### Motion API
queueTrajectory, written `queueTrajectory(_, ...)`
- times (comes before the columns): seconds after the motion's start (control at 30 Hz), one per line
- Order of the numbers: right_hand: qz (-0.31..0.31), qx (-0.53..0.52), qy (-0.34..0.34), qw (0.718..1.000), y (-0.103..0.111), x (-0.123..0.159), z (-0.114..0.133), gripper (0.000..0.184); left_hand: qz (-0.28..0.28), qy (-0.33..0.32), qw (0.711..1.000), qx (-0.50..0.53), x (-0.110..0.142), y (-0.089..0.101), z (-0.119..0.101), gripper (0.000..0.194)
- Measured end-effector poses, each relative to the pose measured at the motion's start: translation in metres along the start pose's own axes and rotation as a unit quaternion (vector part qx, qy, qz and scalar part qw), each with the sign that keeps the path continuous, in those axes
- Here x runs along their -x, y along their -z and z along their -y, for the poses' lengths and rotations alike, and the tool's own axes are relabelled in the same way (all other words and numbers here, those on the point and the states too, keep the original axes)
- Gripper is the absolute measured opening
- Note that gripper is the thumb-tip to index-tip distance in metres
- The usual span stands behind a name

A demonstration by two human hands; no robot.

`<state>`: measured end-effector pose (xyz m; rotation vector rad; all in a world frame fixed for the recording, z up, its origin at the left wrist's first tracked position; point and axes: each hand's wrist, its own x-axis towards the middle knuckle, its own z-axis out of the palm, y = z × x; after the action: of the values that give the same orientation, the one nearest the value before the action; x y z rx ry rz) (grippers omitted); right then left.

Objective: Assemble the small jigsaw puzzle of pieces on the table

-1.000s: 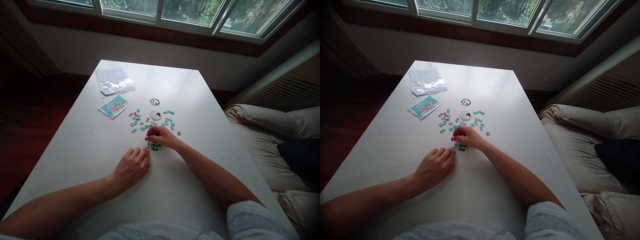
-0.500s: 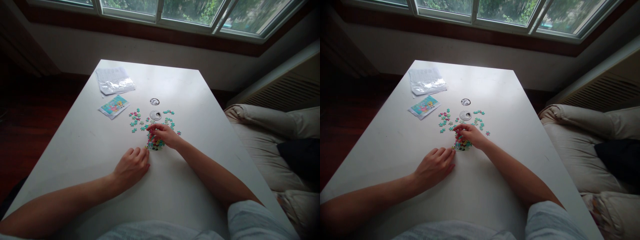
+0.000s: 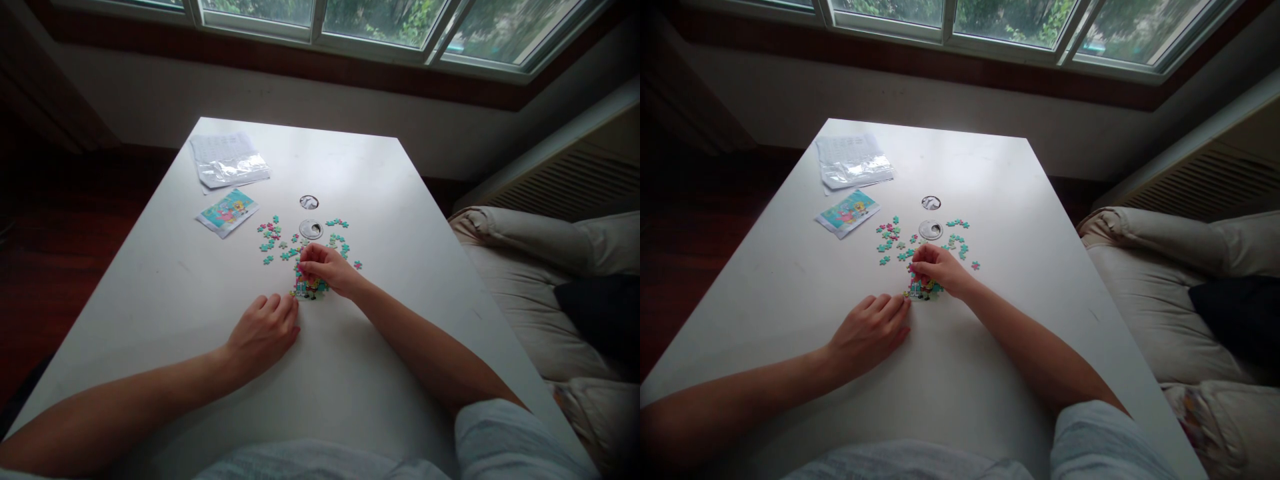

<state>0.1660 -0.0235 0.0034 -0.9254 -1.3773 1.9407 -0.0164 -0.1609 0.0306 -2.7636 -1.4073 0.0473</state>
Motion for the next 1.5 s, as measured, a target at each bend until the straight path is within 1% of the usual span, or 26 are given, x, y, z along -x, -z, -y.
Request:
queueTrajectory(0.17, 0.017, 0.005, -0.006, 1.000, -0.002, 0.001, 0.002, 0.036, -0.005, -0.002, 1.000, 0.000, 0.001, 0.000, -0.001, 0.039)
queueTrajectory(0.27, 0.002, -0.002, -0.003, 1.000, -0.001, 0.000, 0.001, 0.031, -0.006, -0.002, 1.000, 0.001, 0.001, -0.001, -0.001, 0.039)
queueTrajectory(0.37, -0.010, -0.020, -0.003, 1.000, 0.000, 0.000, -0.002, 0.032, -0.009, -0.002, 1.000, 0.002, 0.002, -0.001, -0.001, 0.038)
queueTrajectory(0.53, -0.003, -0.025, -0.013, 1.000, 0.001, 0.000, -0.004, 0.034, -0.017, -0.005, 1.000, 0.000, 0.001, -0.001, 0.000, 0.037)
queueTrajectory(0.67, -0.001, -0.013, -0.001, 1.000, 0.000, -0.001, -0.002, 0.029, -0.016, -0.004, 1.000, -0.003, 0.000, -0.002, -0.001, 0.037)
queueTrajectory(0.77, -0.010, 0.009, 0.019, 1.000, 0.000, -0.002, -0.002, 0.025, -0.013, -0.001, 1.000, -0.005, 0.000, -0.002, -0.001, 0.037)
queueTrajectory(0.9, -0.018, 0.080, 0.047, 0.996, 0.002, -0.004, -0.005, 0.020, -0.012, -0.002, 1.000, -0.003, -0.001, -0.001, 0.000, 0.039)
queueTrajectory(1.07, 0.001, 0.158, 0.076, 0.984, 0.003, -0.004, -0.009, 0.026, -0.005, 0.000, 1.000, 0.002, -0.001, -0.001, 0.002, 0.038)
queueTrajectory(1.17, -0.005, 0.173, 0.080, 0.982, 0.002, -0.002, -0.006, 0.027, -0.002, 0.000, 1.000, 0.007, -0.001, 0.000, 0.003, 0.036)
queueTrajectory(1.33, -0.029, 0.205, 0.076, 0.975, -0.001, 0.000, 0.000, 0.020, -0.005, 0.009, 1.000, 0.012, -0.003, 0.003, 0.005, 0.031)
queueTrajectory(1.5, -0.044, 0.246, 0.095, 0.964, 0.000, 0.001, -0.001, 0.016, -0.013, 0.011, 1.000, 0.013, -0.004, 0.003, 0.006, 0.027)
